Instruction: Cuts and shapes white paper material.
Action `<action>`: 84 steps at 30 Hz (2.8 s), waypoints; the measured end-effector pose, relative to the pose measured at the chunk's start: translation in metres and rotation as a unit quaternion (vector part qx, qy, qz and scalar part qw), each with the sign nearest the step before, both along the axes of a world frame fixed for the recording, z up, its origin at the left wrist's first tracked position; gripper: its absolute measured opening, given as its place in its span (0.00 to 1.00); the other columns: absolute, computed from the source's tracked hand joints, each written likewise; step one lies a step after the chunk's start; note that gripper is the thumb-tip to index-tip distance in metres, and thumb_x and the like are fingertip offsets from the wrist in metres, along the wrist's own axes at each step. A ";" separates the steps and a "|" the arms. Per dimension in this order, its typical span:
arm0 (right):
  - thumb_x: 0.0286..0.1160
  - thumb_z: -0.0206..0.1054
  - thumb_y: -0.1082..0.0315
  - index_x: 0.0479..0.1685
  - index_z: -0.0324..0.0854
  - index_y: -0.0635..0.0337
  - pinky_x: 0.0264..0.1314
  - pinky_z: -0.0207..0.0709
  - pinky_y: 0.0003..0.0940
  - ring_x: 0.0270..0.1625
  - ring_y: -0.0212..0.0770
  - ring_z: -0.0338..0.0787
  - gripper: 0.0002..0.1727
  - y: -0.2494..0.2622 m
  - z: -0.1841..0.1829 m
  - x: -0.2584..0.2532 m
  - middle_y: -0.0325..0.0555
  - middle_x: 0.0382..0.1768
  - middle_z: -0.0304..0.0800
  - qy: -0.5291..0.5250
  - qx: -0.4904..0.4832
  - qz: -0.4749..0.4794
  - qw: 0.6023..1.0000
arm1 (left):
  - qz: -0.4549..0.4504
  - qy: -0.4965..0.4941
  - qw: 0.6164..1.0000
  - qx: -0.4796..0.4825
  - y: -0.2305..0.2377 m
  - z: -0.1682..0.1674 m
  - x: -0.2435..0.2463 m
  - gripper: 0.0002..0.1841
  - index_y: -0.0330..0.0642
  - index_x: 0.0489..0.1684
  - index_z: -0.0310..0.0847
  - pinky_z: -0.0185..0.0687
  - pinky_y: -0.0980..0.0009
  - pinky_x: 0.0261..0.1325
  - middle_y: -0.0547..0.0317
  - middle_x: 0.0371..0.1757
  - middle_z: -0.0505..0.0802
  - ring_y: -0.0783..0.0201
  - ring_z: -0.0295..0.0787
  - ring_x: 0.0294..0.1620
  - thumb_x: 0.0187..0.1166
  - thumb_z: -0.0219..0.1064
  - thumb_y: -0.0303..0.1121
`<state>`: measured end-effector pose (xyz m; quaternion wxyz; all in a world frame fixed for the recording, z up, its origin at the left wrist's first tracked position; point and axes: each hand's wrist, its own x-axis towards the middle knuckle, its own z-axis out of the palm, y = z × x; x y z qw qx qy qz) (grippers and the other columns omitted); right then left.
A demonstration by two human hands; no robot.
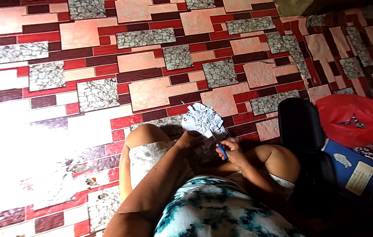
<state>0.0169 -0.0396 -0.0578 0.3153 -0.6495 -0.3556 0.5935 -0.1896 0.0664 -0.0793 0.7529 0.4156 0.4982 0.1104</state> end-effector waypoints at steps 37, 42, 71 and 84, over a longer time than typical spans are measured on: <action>0.82 0.68 0.66 0.59 0.78 0.65 0.23 0.72 0.18 0.25 0.25 0.84 0.15 0.002 0.004 0.001 0.36 0.29 0.89 0.022 -0.065 0.031 0.997 | 0.046 -0.021 0.997 -0.063 0.002 0.003 0.007 0.04 0.32 0.45 0.80 0.78 0.81 0.25 0.59 0.26 0.90 0.74 0.82 0.20 0.85 0.64 0.25; 0.80 0.69 0.68 0.57 0.79 0.67 0.23 0.72 0.17 0.23 0.24 0.82 0.13 0.003 0.002 -0.001 0.36 0.27 0.88 0.021 -0.051 0.027 0.998 | 0.024 -0.020 0.998 -0.058 0.001 0.000 0.008 0.05 0.32 0.46 0.80 0.78 0.81 0.26 0.60 0.26 0.89 0.74 0.82 0.20 0.86 0.63 0.26; 0.74 0.73 0.75 0.51 0.82 0.70 0.26 0.80 0.19 0.21 0.26 0.84 0.11 0.001 0.002 0.000 0.38 0.26 0.88 0.007 -0.021 0.000 1.000 | 0.027 -0.048 0.997 -0.061 0.003 -0.002 0.008 0.04 0.34 0.42 0.80 0.77 0.81 0.24 0.60 0.24 0.89 0.74 0.82 0.19 0.85 0.65 0.25; 0.80 0.69 0.68 0.54 0.80 0.65 0.22 0.72 0.17 0.23 0.24 0.83 0.12 0.002 -0.002 0.000 0.35 0.26 0.88 0.042 -0.051 0.043 0.997 | 0.038 -0.029 0.997 -0.064 0.003 0.000 0.009 0.04 0.33 0.42 0.80 0.77 0.81 0.24 0.59 0.24 0.89 0.74 0.81 0.19 0.86 0.63 0.25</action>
